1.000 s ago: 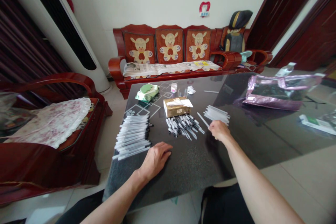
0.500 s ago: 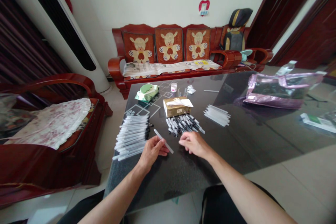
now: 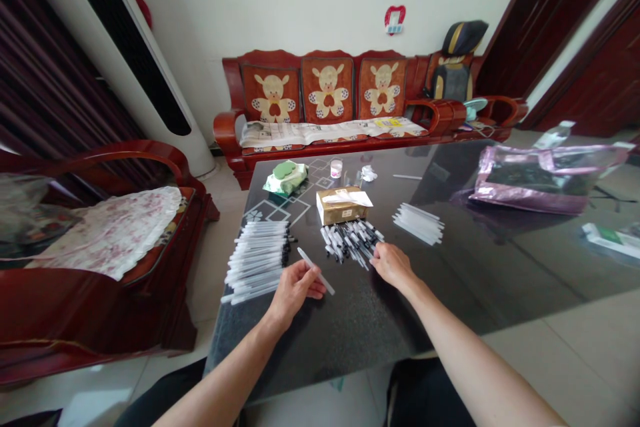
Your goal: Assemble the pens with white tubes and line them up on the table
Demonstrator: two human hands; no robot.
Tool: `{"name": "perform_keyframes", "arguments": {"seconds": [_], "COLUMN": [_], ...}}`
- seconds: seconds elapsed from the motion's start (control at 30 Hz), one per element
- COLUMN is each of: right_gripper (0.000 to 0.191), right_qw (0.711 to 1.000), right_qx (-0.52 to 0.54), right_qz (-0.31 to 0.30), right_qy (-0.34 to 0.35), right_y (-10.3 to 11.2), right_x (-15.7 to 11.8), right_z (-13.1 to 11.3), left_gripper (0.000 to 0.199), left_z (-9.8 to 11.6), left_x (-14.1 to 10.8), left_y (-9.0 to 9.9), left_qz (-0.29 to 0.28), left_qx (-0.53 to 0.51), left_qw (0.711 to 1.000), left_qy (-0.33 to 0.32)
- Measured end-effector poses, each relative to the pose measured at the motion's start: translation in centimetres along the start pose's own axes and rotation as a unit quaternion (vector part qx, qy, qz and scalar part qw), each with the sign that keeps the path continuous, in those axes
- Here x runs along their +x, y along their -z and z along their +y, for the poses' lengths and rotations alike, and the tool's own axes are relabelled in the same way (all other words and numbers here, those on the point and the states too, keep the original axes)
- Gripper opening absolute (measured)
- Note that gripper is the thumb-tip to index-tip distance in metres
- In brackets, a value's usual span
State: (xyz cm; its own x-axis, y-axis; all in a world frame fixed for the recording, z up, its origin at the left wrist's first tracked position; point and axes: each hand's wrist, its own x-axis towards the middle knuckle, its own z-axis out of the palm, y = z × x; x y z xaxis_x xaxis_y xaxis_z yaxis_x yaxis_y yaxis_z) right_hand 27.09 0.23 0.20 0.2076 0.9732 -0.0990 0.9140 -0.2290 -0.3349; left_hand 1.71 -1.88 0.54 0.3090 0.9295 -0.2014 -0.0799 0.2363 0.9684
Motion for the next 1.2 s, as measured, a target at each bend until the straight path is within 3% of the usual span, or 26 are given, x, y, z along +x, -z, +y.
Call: {"name": "perform_keyframes", "arguments": {"seconds": [0.23, 0.53, 0.7, 0.87, 1.0, 1.2], "right_gripper": [0.015, 0.017, 0.019, 0.025, 0.025, 0.022], "right_qw": [0.986, 0.963, 0.940, 0.873, 0.846, 0.841], "right_qx": [0.115, 0.246, 0.322, 0.395, 0.403, 0.402], "right_qz": [-0.102, -0.086, -0.112, -0.262, -0.325, -0.340], "right_qy": [-0.062, -0.063, 0.008, 0.113, 0.125, 0.123], "right_y": [-0.4, 0.3, 1.5, 2.3, 3.0, 3.4], "right_x": [0.8, 0.2, -1.2, -4.3, -5.6, -5.5], "right_z": [0.5, 1.0, 0.5, -1.6, -2.3, -2.1], "left_gripper": [0.035, 0.034, 0.029, 0.022, 0.019, 0.019], "left_z": [0.0, 0.6, 1.0, 1.8, 2.3, 2.4], "left_x": [0.1, 0.1, 0.5, 1.2, 1.5, 1.6], "left_y": [-0.1, 0.1, 0.9, 2.0, 2.6, 3.0], "left_qz": [0.002, 0.017, 0.024, 0.038, 0.068, 0.089], "left_qx": [-0.003, -0.018, -0.090, -0.170, -0.183, -0.189], "left_qw": [1.000, 1.000, 0.996, 0.985, 0.981, 0.978], "left_qy": [-0.004, -0.002, 0.001, 0.004, -0.007, -0.015]}}
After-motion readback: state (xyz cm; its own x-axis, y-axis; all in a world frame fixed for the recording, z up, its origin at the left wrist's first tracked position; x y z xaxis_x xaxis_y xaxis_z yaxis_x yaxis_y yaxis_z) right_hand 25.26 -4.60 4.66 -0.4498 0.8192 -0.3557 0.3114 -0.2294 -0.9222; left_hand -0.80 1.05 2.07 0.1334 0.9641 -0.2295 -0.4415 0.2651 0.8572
